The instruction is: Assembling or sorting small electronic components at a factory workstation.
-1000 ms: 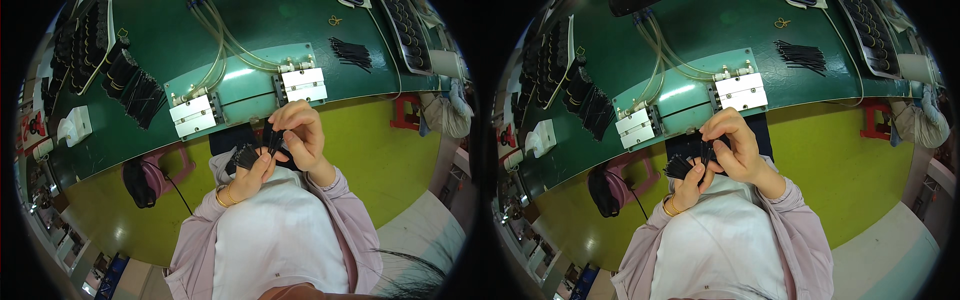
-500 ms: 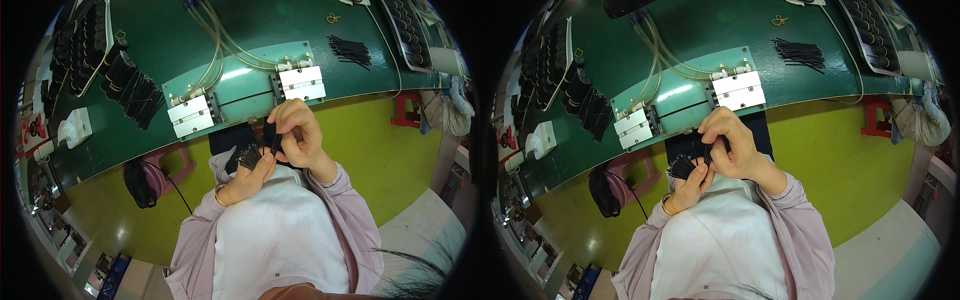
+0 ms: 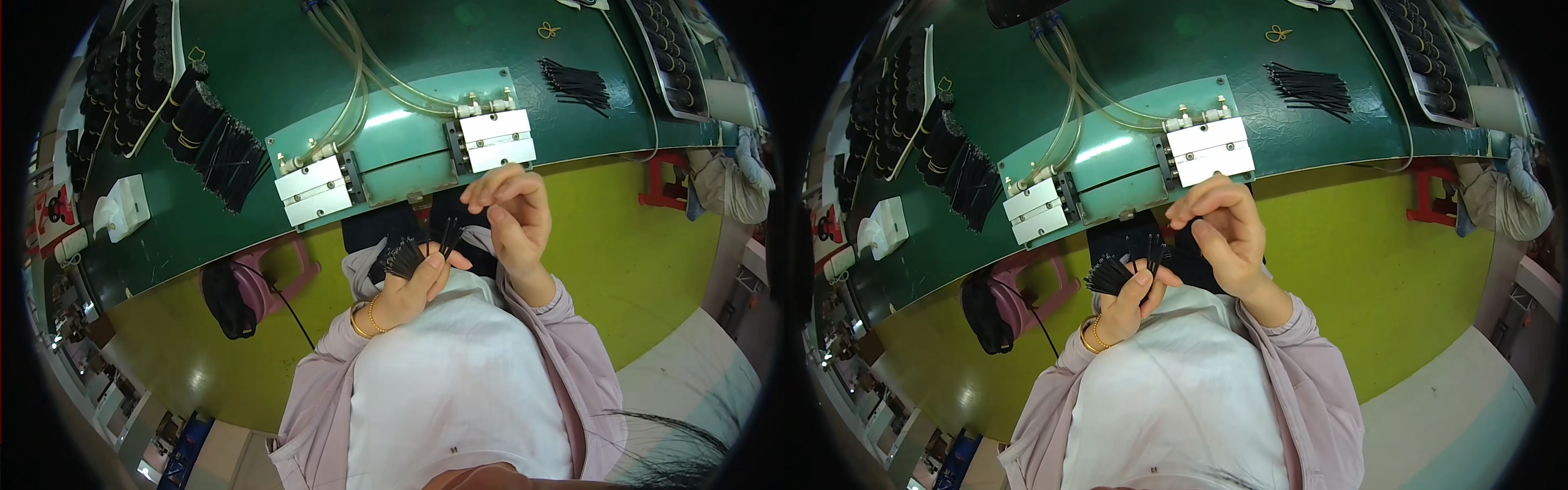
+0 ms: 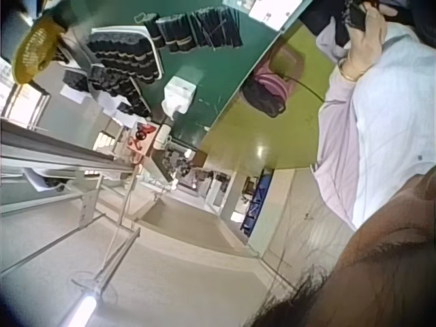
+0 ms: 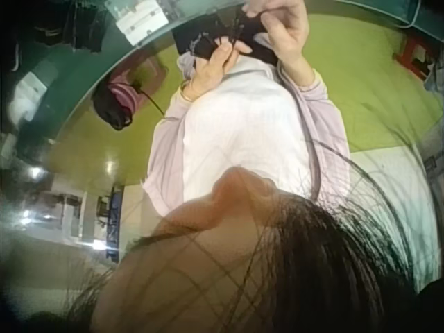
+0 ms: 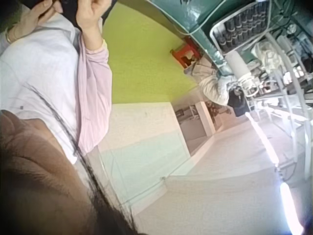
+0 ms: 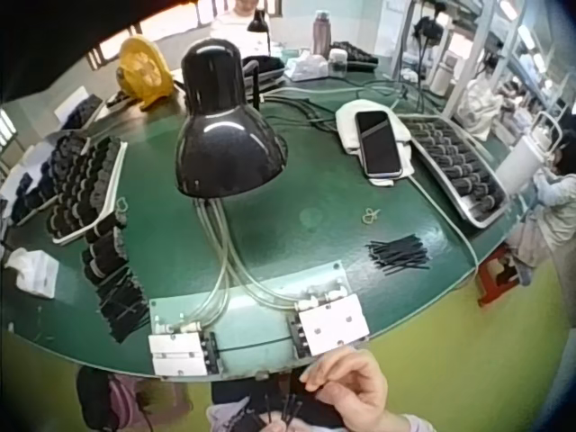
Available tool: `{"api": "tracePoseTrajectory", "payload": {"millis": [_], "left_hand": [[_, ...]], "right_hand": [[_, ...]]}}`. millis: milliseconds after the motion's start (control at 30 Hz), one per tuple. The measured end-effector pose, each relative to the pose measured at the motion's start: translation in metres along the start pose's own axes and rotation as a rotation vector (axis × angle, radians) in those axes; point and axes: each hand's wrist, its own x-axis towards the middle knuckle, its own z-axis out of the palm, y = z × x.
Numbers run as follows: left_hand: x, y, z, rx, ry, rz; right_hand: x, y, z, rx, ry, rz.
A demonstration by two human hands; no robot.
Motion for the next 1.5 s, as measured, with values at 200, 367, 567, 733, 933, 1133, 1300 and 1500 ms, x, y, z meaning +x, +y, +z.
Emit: {"api": "tracePoseTrajectory", "payload": {"millis": [200,367,567,733,933,1133,1300,1500], "left_hand": [[-0.001,-0.002,-0.003,-0.052,-0.034,-0.037],[0.001,-0.005,0.000,-0.067,0.035,-0.012],[0.004,-0.009,0.000,-0.214,0.041,0.047],[0.005,-0.018,-0.011,-0.300,0.015,-0.074],[0.007,-0.019,-0.009,-0.195,0.108,-0.042],[0.005,-0.031,-0.011,-0.152,0.104,0.039],[0.010,-0.027,-0.012,-0.188,0.095,0.004],[0.017,-0.025,-0.012,-0.139,0.206,0.002]], "right_hand": [[-0.024,-0.006,0.014,0.074,-0.001,0.372],[-0.017,-0.004,0.019,0.001,-0.213,0.594],[-0.010,-0.006,0.023,-0.111,-0.212,0.669],[-0.011,0.000,0.028,-0.519,-0.157,0.288],[-0.011,0.000,0.029,-0.484,-0.138,0.402],[-0.006,-0.003,0.029,-0.345,-0.233,0.540],[-0.007,-0.002,0.033,-0.110,-0.073,0.713],[-0.012,0.012,0.035,-0.167,0.020,0.645]]}}
